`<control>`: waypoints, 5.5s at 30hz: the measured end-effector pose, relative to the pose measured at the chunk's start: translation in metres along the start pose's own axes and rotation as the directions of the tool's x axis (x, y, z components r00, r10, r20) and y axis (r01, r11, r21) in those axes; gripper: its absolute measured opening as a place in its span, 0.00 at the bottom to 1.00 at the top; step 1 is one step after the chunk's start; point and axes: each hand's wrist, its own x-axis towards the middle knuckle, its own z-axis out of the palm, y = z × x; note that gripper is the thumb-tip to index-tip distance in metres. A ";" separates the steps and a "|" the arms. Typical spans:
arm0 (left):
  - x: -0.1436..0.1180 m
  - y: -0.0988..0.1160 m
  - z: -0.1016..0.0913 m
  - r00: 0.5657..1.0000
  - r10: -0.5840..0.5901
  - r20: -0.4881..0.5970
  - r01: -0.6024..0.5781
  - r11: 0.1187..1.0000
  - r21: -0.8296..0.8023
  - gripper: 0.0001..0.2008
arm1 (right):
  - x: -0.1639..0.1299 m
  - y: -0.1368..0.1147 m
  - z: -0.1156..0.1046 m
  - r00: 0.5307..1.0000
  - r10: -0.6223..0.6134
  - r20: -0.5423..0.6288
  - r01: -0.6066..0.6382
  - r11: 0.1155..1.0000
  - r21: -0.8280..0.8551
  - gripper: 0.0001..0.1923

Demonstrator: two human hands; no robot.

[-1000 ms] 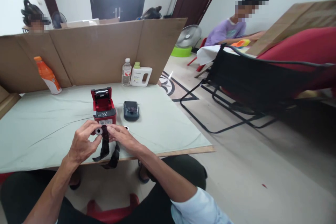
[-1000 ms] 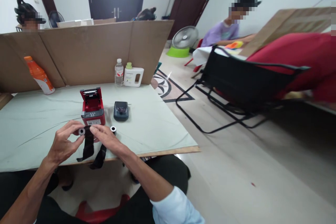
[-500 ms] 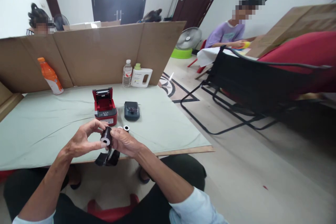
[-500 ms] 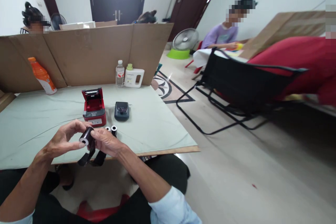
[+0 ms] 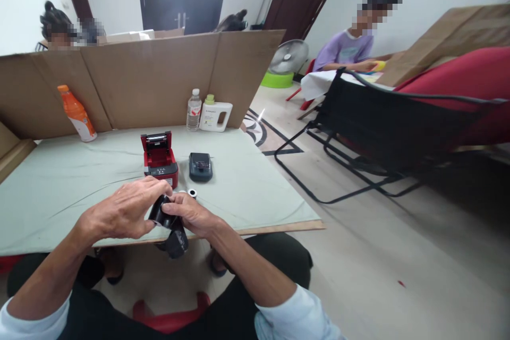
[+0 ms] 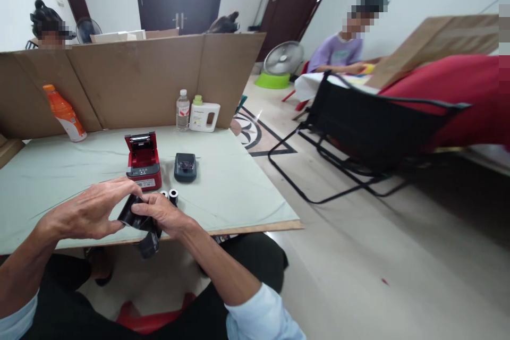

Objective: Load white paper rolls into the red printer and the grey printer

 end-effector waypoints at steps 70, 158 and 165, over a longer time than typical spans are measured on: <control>0.013 -0.017 0.054 0.935 -0.026 -0.355 -0.227 0.722 -0.653 0.34 | -0.018 0.000 0.012 0.976 -0.169 -0.137 0.184 0.977 0.109 0.29; -0.006 -0.062 0.092 0.804 0.071 -0.591 -0.011 0.994 0.106 0.19 | 0.031 0.026 0.015 0.844 -0.169 -0.508 0.208 0.978 0.021 0.29; 0.020 -0.093 0.067 0.797 0.044 -0.602 0.046 0.990 0.133 0.17 | 0.045 0.014 0.002 0.857 -0.298 -0.421 0.306 0.951 -0.052 0.29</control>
